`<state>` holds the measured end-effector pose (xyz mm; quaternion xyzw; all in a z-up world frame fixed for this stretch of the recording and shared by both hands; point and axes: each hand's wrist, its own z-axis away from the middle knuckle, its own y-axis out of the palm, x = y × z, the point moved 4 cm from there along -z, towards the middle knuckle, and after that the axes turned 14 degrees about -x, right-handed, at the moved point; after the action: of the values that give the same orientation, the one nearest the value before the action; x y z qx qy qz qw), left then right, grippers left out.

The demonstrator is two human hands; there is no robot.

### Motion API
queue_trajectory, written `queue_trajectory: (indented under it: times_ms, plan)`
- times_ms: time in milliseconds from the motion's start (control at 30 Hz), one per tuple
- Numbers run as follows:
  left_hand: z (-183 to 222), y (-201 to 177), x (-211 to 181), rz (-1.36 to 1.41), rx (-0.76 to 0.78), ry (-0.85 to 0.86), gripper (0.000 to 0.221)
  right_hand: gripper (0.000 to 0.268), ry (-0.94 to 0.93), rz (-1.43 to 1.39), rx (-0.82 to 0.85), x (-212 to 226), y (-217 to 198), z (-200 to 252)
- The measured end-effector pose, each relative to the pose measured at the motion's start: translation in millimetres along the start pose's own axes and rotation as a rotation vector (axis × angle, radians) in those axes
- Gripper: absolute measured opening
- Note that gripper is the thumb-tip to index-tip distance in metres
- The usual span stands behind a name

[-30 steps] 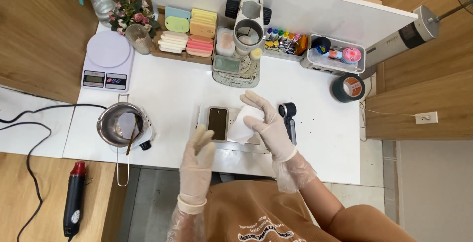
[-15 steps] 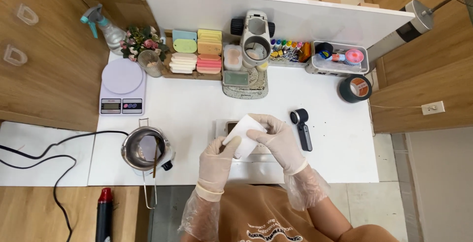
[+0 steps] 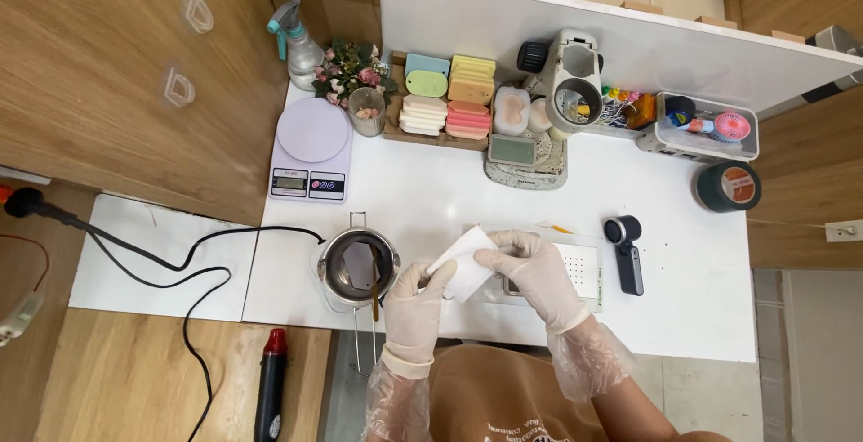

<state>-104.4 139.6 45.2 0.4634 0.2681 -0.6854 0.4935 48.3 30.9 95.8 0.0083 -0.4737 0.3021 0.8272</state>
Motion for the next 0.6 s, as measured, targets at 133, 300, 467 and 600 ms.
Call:
queue_trajectory:
  times_ms: [133,300,467,600]
  plan:
    - [-25,-29,-11,-0.047,-0.056,-0.057,0.018,0.027,-0.095,0.002,0.011,1,32,-9]
    - [-86,-58,-59,-0.492,0.013,0.148,0.036,0.028,-0.135,0.068,0.018,17,76,-41]
    - [-196,-57,-97,-0.881,-0.105,0.755,0.066,0.025,-0.131,0.111,0.069,-10,127,-137]
    - [-276,-14,-88,-1.213,-0.024,0.851,0.101,0.023,0.205,-0.164,-0.028,-37,166,-175]
